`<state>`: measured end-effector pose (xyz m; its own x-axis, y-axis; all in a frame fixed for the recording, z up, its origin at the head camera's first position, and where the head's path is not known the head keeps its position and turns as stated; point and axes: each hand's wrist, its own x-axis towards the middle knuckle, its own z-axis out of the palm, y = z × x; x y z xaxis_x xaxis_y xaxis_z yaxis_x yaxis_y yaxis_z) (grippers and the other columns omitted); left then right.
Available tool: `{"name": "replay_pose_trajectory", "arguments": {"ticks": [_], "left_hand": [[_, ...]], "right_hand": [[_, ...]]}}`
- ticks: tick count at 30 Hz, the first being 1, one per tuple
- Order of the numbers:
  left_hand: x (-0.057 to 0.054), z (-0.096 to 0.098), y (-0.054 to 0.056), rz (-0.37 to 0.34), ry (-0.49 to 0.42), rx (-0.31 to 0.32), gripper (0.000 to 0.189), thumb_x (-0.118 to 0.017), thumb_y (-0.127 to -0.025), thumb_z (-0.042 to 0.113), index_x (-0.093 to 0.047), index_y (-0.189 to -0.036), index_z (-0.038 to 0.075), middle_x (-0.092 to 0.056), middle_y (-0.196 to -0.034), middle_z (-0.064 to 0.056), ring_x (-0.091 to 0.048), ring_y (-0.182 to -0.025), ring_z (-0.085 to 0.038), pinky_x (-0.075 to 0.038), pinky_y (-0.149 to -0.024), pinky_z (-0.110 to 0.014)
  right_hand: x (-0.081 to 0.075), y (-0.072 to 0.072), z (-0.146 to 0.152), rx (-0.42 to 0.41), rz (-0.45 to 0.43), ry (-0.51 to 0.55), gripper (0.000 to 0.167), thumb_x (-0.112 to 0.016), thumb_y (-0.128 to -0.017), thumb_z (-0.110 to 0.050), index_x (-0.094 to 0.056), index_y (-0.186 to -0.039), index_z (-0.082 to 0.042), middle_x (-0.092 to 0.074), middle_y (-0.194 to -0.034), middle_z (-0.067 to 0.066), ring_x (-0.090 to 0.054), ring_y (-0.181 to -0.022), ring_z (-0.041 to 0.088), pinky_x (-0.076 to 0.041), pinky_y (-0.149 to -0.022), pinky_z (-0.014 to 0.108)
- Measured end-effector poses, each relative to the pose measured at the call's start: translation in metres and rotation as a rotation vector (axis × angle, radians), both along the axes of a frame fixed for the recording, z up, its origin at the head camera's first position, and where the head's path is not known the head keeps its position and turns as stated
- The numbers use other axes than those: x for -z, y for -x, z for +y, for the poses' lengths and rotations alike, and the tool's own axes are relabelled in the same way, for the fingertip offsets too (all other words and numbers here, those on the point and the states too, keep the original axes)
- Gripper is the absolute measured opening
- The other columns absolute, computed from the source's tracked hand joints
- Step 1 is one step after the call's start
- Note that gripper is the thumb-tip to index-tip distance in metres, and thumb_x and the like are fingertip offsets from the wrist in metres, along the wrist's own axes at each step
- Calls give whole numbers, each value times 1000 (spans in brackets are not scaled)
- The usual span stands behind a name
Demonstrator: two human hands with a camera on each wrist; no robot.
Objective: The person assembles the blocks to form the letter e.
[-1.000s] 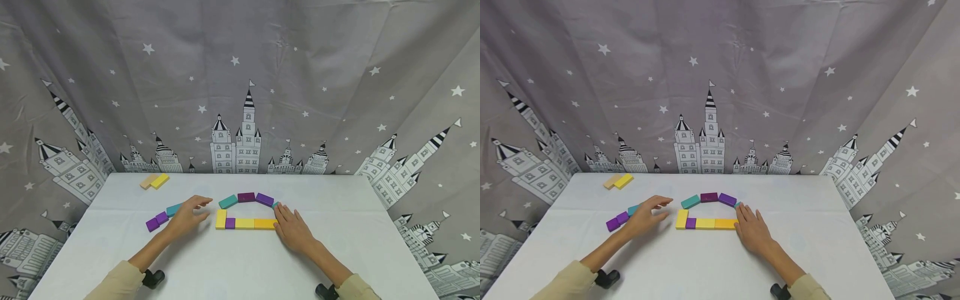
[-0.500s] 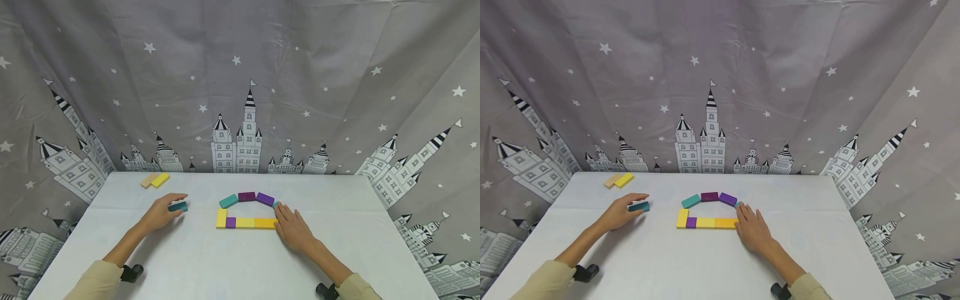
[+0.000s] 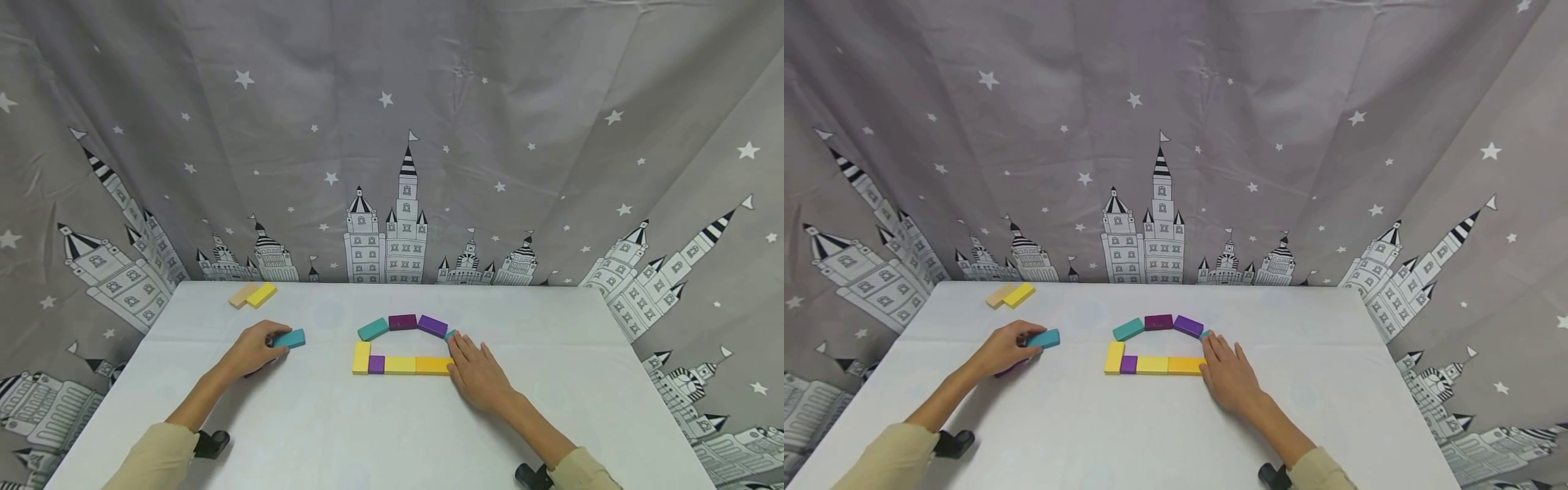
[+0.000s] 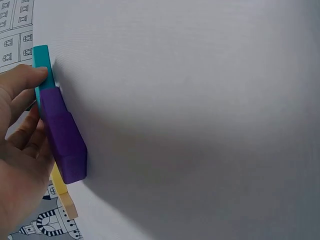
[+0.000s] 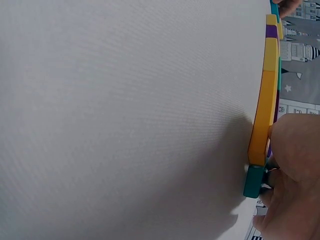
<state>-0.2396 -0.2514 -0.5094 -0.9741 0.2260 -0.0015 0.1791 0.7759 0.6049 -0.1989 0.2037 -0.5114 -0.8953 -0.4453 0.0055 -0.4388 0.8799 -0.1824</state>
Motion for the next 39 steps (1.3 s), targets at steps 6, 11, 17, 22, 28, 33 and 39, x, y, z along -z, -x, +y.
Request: {"name": "replay_pose_trajectory", "arguments": {"ticks": [6, 11, 17, 22, 28, 33, 39], "left_hand": [[-2, 5, 0, 39, -18, 15, 39, -73, -87, 5, -64, -123, -6, -61, -120, -24, -59, -110, -40, -50, -93, -54], [-7, 21, -3, 83, -81, 86, 37, -75, -85, 2, -65, -120, -6, -63, -117, -20, -61, -107, -38, -53, -91, -50], [-11, 47, -12, 89, -123, 190, 35, -76, -83, -1, -67, -118, -2, -64, -113, -11, -61, -104, -29, -54, -91, -46], [-13, 63, -21, 119, -131, 295, 34, -76, -82, -1, -69, -115, 1, -65, -111, -8, -62, -101, -25, -55, -89, -44], [-12, 77, -33, 92, -129, 365, 32, -75, -83, 1, -70, -115, 4, -65, -113, -4, -62, -105, -22, -54, -92, -40], [-9, 85, -38, 27, -122, 394, 33, -74, -84, 1, -70, -117, 6, -63, -114, 0, -60, -107, -20, -53, -94, -37], [-7, 93, -42, -38, -106, 421, 34, -72, -85, 2, -71, -118, 7, -62, -114, 1, -58, -106, -19, -52, -94, -38]], "right_hand": [[1, 0, 0, -10, 2, 23, 56, -47, -106, -26, -36, -150, 6, -32, -157, 22, -30, -144, 39, -22, -114, 62], [0, 0, 0, 2, -3, -2, 57, -46, -106, -28, -35, -151, 6, -31, -158, 20, -29, -144, 37, -22, -115, 60], [0, 0, -1, 9, -5, -20, 57, -46, -107, -29, -35, -151, 5, -31, -158, 20, -29, -145, 36, -22, -116, 59], [0, 0, -1, 8, -5, -19, 57, -46, -107, -28, -35, -151, 5, -31, -158, 20, -29, -145, 36, -22, -116, 59], [-1, 0, -1, 7, -3, -19, 57, -46, -106, -28, -35, -151, 5, -31, -158, 20, -29, -145, 36, -22, -116, 59], [-1, 0, -2, 10, -3, -29, 57, -46, -106, -28, -35, -151, 5, -31, -158, 20, -29, -145, 36, -22, -116, 58], [-3, -1, -2, 11, -10, -31, 57, -46, -106, -29, -35, -151, 5, -31, -158, 20, -29, -145, 36, -22, -116, 58]]}}
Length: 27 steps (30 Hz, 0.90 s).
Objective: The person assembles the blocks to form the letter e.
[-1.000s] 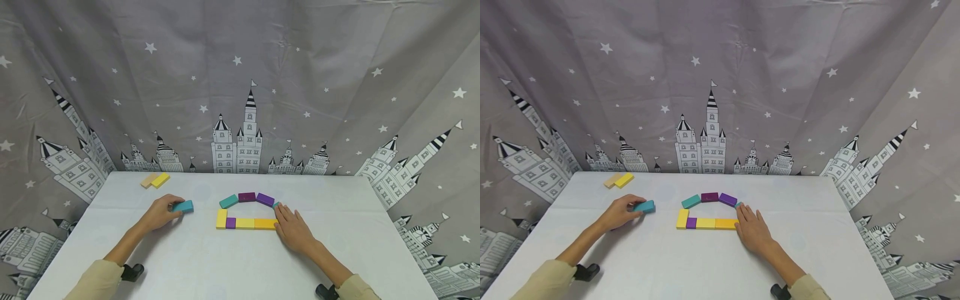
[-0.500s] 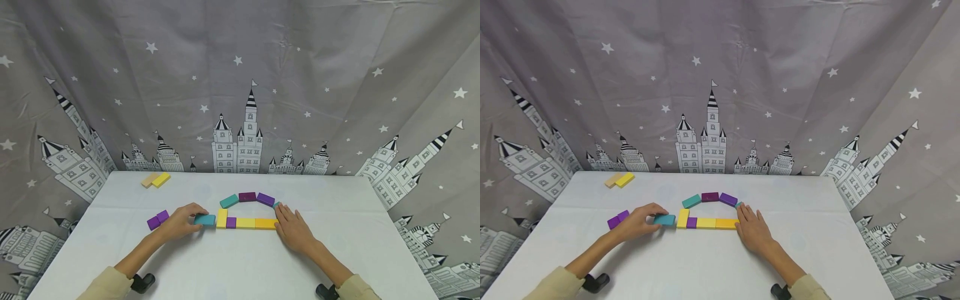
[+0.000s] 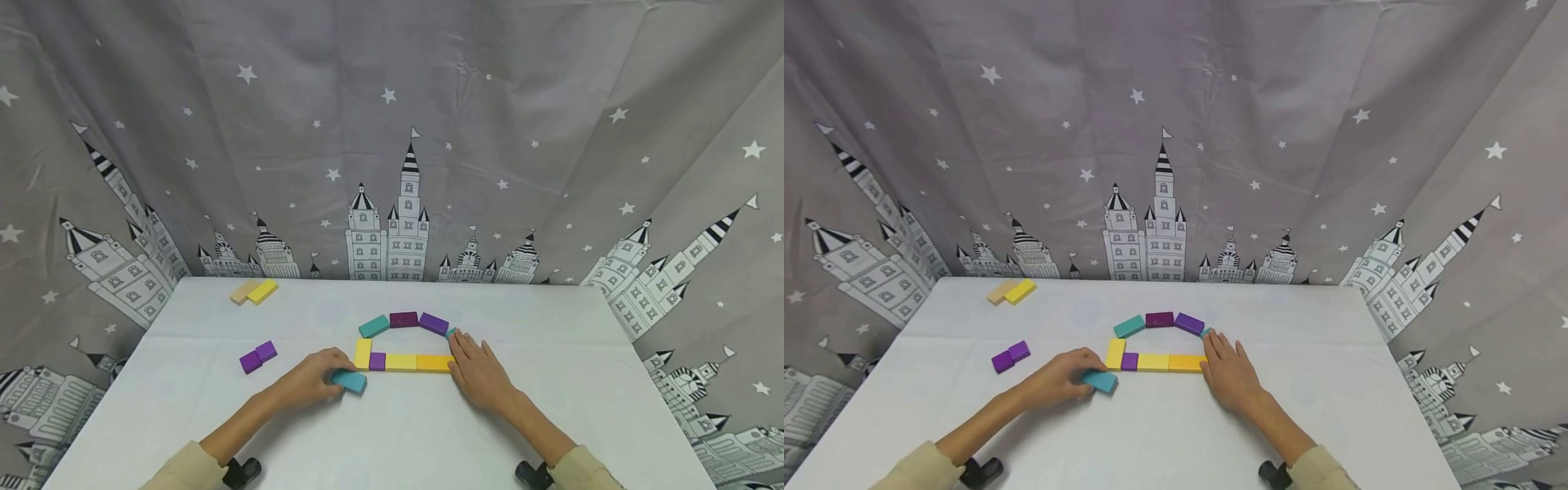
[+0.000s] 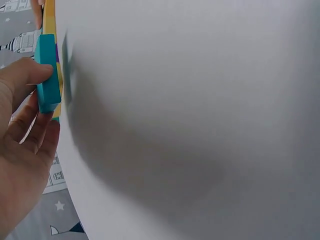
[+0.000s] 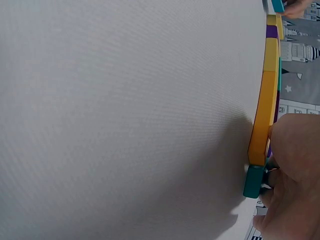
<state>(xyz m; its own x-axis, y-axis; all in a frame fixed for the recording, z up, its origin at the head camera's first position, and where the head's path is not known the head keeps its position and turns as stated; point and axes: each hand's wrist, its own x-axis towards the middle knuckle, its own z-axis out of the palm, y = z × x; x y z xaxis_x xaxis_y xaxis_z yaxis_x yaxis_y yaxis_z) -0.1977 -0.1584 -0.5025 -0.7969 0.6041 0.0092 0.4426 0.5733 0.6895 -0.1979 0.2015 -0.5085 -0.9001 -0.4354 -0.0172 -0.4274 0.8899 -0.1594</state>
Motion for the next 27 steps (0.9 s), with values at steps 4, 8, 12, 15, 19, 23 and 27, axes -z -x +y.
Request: {"name": "replay_pose_trajectory", "arguments": {"ticks": [4, 8, 12, 15, 19, 23, 27], "left_hand": [[3, 3, -2, -12, 21, 0, 34, -70, -85, 1, -71, -119, 6, -61, -114, 2, -56, -106, -19, -51, -94, -38], [5, 4, -3, -10, 37, -4, 35, -71, -86, 1, -71, -120, 7, -61, -114, 2, -56, -106, -19, -51, -94, -40], [6, 3, -5, -12, 33, -19, 36, -71, -86, 1, -71, -122, 7, -60, -117, -2, -55, -109, -23, -50, -95, -45], [9, 2, -9, 5, 20, -64, 40, -73, -85, 3, -68, -124, 6, -59, -120, -4, -55, -111, -24, -49, -97, -47], [14, 3, -17, 56, 21, -218, 47, -81, -81, 15, -65, -124, 2, -59, -114, -3, -56, -102, -18, -51, -92, -42], [18, 10, -25, 64, 65, -383, 61, -86, -76, 36, -64, -118, 0, -59, -105, -1, -52, -91, -13, -52, -85, -37], [18, 20, -32, 58, 117, -464, 65, -86, -72, 48, -62, -111, 1, -55, -98, -1, -49, -86, -15, -51, -79, -36]], "right_hand": [[0, 1, 0, 2, -7, 4, 57, -46, -106, -29, -34, -152, 5, -30, -158, 19, -28, -145, 36, -21, -116, 58], [1, 1, 0, 1, -4, -6, 57, -45, -107, -29, -34, -152, 4, -30, -159, 19, -28, -145, 36, -21, -116, 58], [1, 1, 0, 0, 0, -12, 57, -45, -107, -29, -34, -152, 4, -30, -159, 19, -28, -145, 35, -21, -116, 58], [1, 2, 0, 1, -2, -5, 58, -45, -107, -29, -34, -152, 4, -30, -159, 19, -28, -145, 36, -21, -116, 58], [1, 1, 0, 1, -8, -4, 58, -45, -107, -30, -34, -152, 4, -30, -159, 19, -28, -145, 35, -22, -116, 58], [0, 0, 0, 2, -12, -6, 58, -45, -107, -30, -34, -152, 4, -30, -159, 19, -28, -145, 35, -22, -116, 58], [1, 0, 1, 4, -15, -2, 57, -46, -106, -29, -34, -152, 4, -30, -158, 19, -28, -145, 36, -22, -116, 59]]}}
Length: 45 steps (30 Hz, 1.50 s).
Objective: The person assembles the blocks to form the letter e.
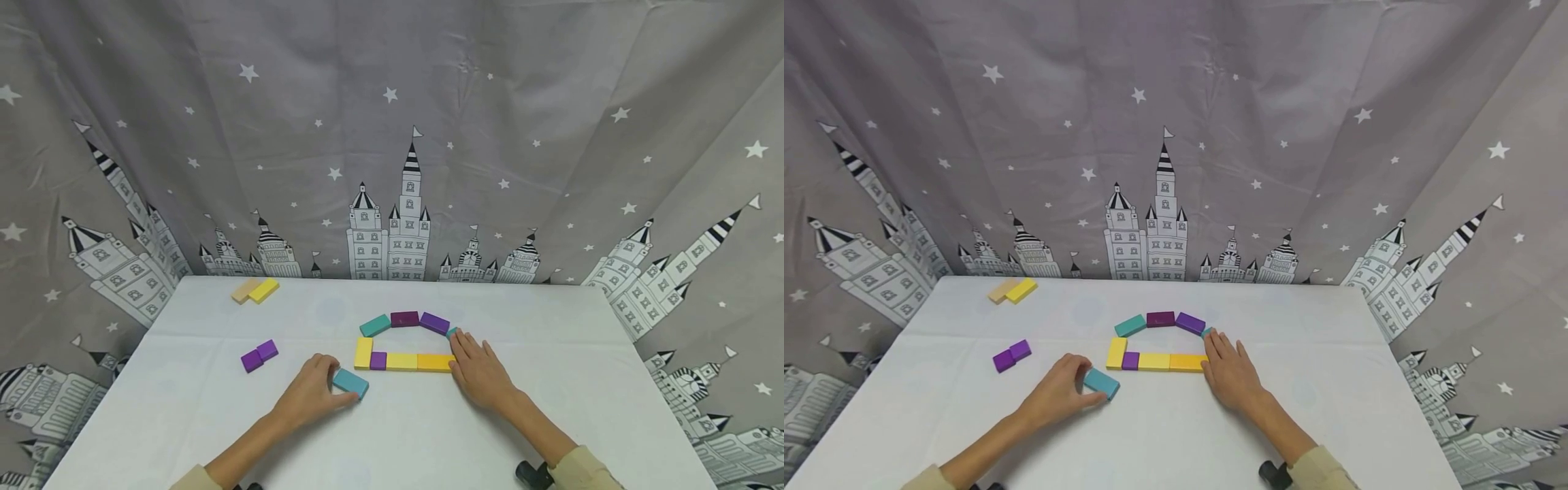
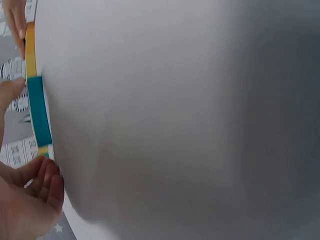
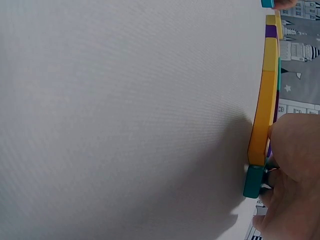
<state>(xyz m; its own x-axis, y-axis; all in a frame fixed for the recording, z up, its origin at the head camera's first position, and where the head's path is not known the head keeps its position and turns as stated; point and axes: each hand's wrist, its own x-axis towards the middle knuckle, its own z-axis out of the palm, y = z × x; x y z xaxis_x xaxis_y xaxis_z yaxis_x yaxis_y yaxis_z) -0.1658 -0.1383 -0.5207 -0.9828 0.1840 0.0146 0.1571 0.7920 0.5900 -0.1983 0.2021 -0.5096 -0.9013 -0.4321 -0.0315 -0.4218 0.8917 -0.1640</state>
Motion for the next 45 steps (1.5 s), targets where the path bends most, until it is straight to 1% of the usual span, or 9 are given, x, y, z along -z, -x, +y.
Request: {"name": "replay_pose_trajectory", "arguments": {"ticks": [3, 6, 9, 14, 20, 25, 33, 38, 45], "left_hand": [[0, 6, -3, 13, 26, -20, 62, -87, -71, 48, -60, -105, 4, -52, -94, -1, -48, -84, -16, -49, -75, -35], [1, 10, -4, 33, 31, -21, 58, -87, -72, 43, -61, -105, 4, -53, -94, -1, -48, -84, -16, -49, -76, -35], [0, 13, -5, 33, 16, -16, 58, -87, -73, 39, -62, -110, 3, -54, -99, -2, -50, -88, -16, -52, -82, -37], [-1, 17, -7, -11, -5, -5, 61, -85, -75, 35, -63, -119, 0, -56, -108, -4, -53, -97, -18, -52, -94, -40], [-4, 22, -9, -31, -20, 17, 64, -86, -75, 32, -62, -123, -3, -58, -114, -7, -56, -104, -21, -49, -99, -43], [-6, 24, -11, -24, -35, 29, 64, -87, -74, 29, -62, -122, -4, -59, -116, -9, -57, -106, -23, -49, -99, -44], [-6, 29, -12, -10, -76, 64, 60, -88, -73, 26, -62, -119, -3, -58, -114, -8, -56, -105, -21, -49, -99, -42], [-5, 32, -12, 1, -83, 77, 60, -87, -73, 25, -63, -121, -2, -55, -115, -7, -56, -105, -21, -48, -100, -43], [-6, 32, -12, -5, -85, 91, 61, -87, -75, 25, -63, -125, -1, -54, -115, -7, -55, -104, -20, -50, -98, -44]], "right_hand": [[0, 0, 0, 1, -1, 1, 57, -46, -106, -29, -34, -152, 4, -30, -159, 19, -28, -145, 36, -22, -116, 59], [0, 0, 0, 3, -3, 1, 58, -46, -106, -29, -34, -152, 4, -30, -159, 19, -28, -145, 36, -22, -116, 58], [0, -1, 0, 5, -6, 0, 58, -46, -106, -29, -34, -152, 4, -30, -158, 19, -28, -145, 36, -22, -116, 58], [-2, -2, 0, 4, -5, -3, 57, -46, -106, -29, -34, -152, 4, -30, -159, 19, -28, -145, 36, -22, -116, 58], [-1, -2, 1, -3, 2, -3, 58, -46, -107, -30, -34, -152, 4, -30, -158, 19, -29, -145, 36, -23, -116, 58], [0, -1, 1, -4, 10, -11, 57, -45, -107, -30, -34, -152, 4, -30, -158, 19, -29, -145, 36, -23, -115, 58], [-1, 0, 0, -3, 12, 0, 58, -46, -106, -29, -35, -151, 4, -31, -158, 19, -30, -145, 36, -23, -115, 59], [-1, 0, 0, -4, 6, -2, 58, -46, -106, -29, -34, -152, 4, -30, -158, 19, -29, -145, 36, -22, -116, 59], [-1, 0, 0, -3, 10, -1, 57, -46, -106, -29, -34, -152, 4, -30, -158, 20, -29, -145, 36, -22, -116, 59]]}}
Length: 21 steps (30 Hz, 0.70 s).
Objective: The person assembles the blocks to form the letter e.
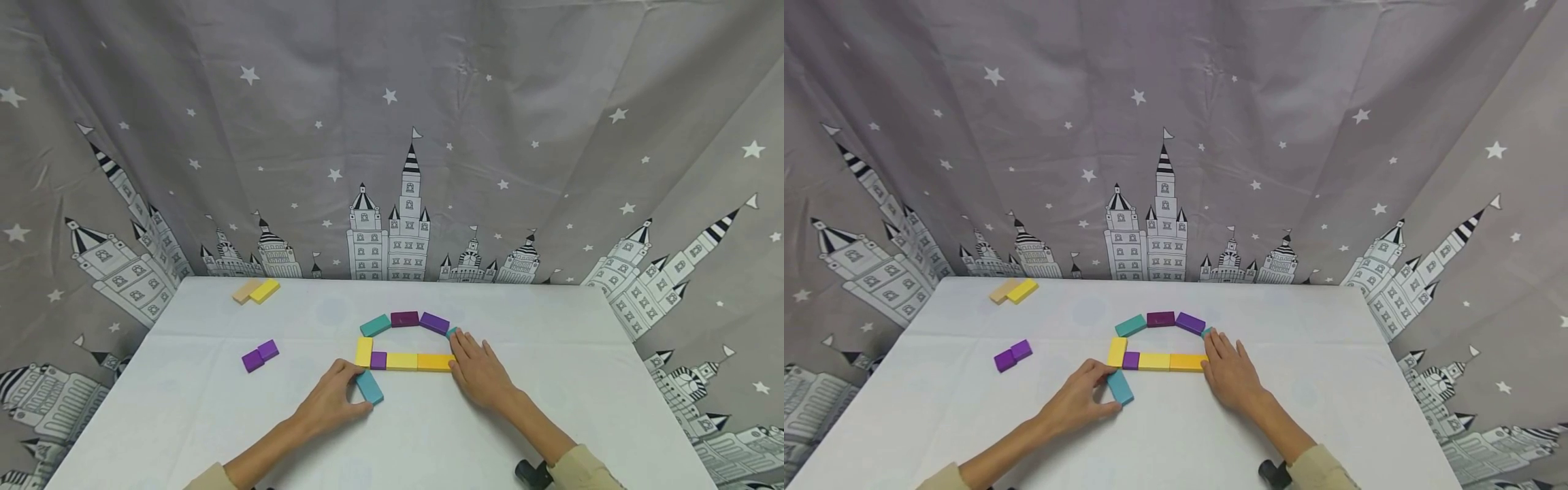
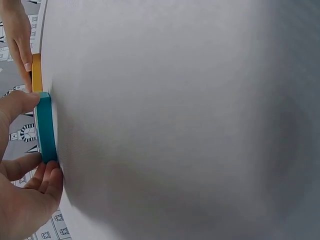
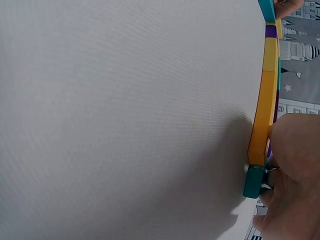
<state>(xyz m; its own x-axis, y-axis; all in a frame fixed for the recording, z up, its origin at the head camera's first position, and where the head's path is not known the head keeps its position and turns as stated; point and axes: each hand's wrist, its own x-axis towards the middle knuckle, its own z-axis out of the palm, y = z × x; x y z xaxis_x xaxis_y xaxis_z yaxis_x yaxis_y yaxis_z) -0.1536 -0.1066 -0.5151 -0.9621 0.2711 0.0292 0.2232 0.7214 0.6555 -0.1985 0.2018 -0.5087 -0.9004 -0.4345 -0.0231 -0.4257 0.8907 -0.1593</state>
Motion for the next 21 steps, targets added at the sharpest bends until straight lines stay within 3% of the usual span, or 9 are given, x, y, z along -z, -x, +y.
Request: {"name": "replay_pose_trajectory", "arguments": {"ticks": [7, 21], "left_hand": [[0, -1, -1, 22, 3, 13, 62, -86, -75, 23, -64, -127, -1, -53, -114, -6, -55, -100, -17, -52, -93, -42], [1, -1, 0, 19, 11, -35, 62, -87, -74, 24, -64, -125, -2, -58, -114, -8, -56, -100, -19, -52, -93, -42]], "right_hand": [[1, 0, 0, -4, 4, 1, 57, -45, -107, -29, -34, -152, 5, -30, -158, 20, -29, -145, 36, -22, -116, 58], [1, 0, 1, -9, 6, 10, 57, -46, -106, -28, -35, -152, 4, -31, -158, 19, -30, -144, 36, -22, -115, 59]]}}
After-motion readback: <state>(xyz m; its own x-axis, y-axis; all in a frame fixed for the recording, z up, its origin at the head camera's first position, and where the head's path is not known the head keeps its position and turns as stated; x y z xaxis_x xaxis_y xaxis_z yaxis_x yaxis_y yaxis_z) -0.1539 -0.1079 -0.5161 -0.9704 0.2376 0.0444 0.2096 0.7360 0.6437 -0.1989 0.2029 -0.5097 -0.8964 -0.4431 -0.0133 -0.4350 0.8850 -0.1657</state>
